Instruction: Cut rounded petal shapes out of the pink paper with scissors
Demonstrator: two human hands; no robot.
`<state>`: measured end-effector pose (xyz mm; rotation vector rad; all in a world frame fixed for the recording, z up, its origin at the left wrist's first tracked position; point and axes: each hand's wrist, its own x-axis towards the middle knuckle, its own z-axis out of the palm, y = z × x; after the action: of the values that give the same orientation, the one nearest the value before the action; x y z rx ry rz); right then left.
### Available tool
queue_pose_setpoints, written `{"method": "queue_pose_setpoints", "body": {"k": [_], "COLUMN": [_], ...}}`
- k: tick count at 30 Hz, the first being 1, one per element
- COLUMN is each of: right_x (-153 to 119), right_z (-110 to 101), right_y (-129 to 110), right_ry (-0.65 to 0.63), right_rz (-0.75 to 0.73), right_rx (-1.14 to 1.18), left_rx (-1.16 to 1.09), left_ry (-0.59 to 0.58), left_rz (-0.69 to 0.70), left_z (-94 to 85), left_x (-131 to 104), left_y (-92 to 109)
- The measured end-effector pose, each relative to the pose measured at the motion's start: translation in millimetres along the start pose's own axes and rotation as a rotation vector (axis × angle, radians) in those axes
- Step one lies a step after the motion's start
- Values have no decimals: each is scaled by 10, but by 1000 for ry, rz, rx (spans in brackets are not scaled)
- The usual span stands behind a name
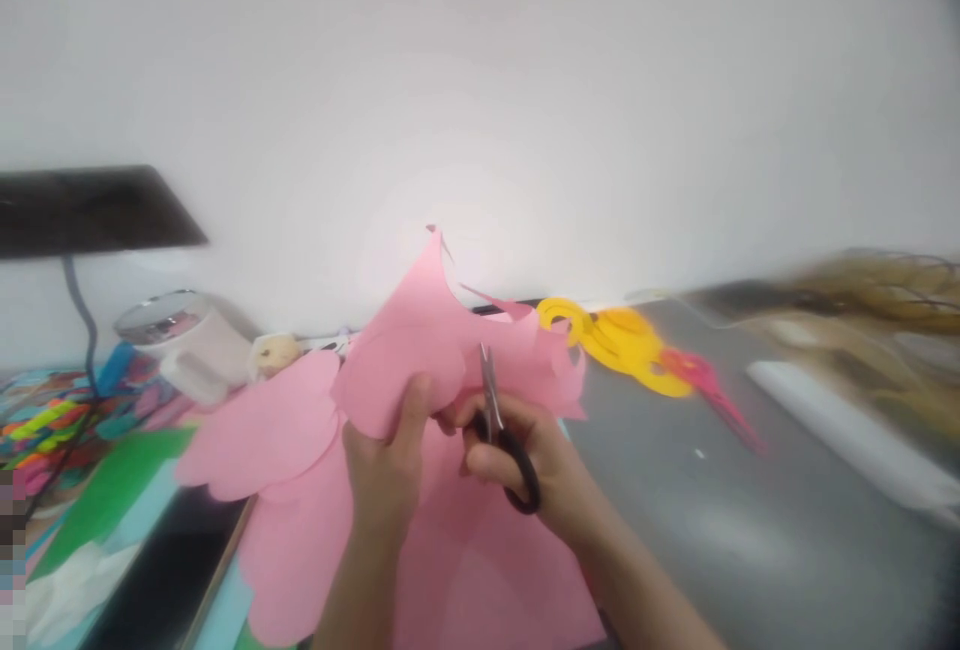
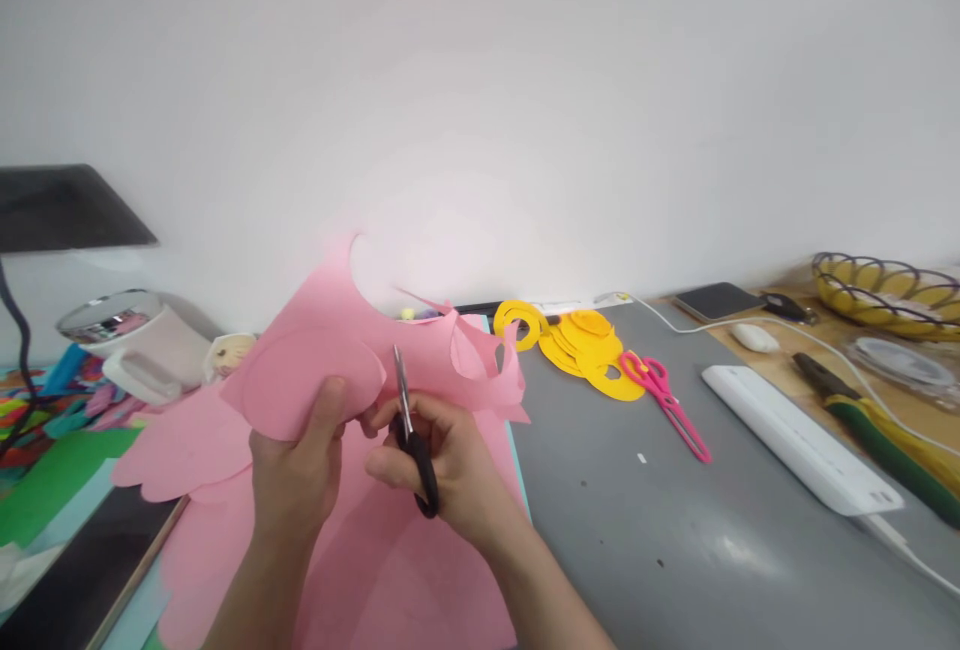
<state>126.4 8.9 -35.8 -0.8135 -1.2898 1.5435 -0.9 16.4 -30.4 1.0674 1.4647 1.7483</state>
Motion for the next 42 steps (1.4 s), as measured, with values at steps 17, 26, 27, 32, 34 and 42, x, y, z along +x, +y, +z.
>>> {"method": "queue_pose_setpoints", "body": {"k": [17,26,27,32,34,42], "right_x": [31,27,24,12,25,80], "right_z": [-13,-19,-20,-9,-19,-61], "right_y": [24,30,37,60,73,142], "right_ry": [111,-79,-71,234,411,147], "right_rz": [113,63,61,-104,-121,-173], "right_rx": [-61,-34,-46,-68,-54,216], "left_rx": [-87,-209,-200,-257,-359,-390], "left_ry": [-135,24,28,-29,-90,-248], "left_rz": [-243,-212,-202,-187,-206,-322], "left_z": [-53,-59,-65,-86,-104,-196], "left_x": [69,110,109,119,126,-31], "left_y": [8,-21,-28,36,80,102]}}
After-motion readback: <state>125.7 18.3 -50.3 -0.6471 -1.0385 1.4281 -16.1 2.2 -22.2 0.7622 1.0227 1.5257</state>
